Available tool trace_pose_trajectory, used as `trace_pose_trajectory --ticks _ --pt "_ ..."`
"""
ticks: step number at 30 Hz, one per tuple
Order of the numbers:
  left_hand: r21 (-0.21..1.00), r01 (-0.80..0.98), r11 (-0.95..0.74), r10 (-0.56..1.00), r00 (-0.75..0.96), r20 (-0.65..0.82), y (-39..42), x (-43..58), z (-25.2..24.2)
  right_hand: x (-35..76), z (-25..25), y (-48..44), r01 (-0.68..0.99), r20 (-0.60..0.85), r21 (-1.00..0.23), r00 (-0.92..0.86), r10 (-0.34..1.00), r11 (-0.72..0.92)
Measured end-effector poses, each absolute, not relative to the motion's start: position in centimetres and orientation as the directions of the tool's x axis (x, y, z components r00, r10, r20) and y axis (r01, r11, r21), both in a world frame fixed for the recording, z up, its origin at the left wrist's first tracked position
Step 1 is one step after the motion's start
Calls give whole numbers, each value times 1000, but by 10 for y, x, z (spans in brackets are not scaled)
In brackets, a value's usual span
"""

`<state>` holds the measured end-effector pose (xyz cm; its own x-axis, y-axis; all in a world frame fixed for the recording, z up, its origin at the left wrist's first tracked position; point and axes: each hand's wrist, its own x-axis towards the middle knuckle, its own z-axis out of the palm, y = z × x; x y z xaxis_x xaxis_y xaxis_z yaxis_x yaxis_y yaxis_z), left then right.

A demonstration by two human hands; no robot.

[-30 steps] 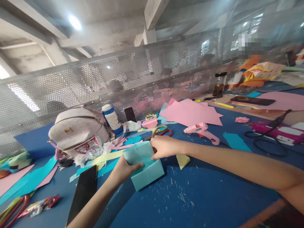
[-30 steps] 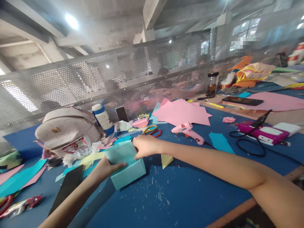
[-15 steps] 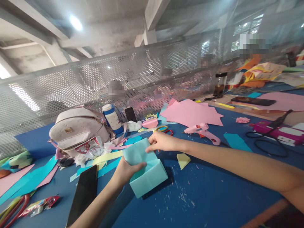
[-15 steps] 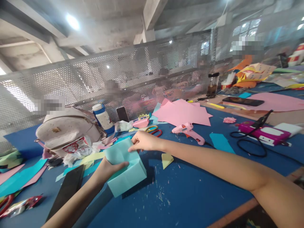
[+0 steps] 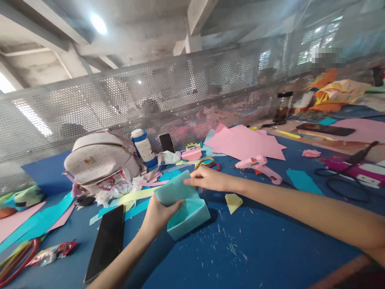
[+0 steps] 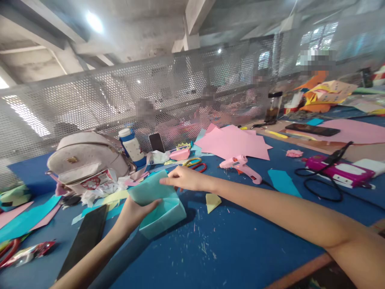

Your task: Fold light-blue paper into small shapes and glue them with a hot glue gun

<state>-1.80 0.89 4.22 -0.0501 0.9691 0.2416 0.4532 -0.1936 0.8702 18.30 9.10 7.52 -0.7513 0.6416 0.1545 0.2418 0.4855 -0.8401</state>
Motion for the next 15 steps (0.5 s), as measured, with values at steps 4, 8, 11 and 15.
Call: trace_pose_trajectory --ticks 4,8,11,15 --pt "786 566 -249 949 -21 316 8 -20 42 184 74 85 391 114 -691 -772 626 608" --pt "757 586 -288 939 17 343 4 -18 41 183 76 77 445 141 -611 -752 644 654" --pt "774 582 -250 958 35 283 5 -19 39 184 82 74 489 98 -563 -761 642 666" --pt "808 560 -183 982 70 174 11 -26 36 186 87 75 508 43 -565 -768 639 650"
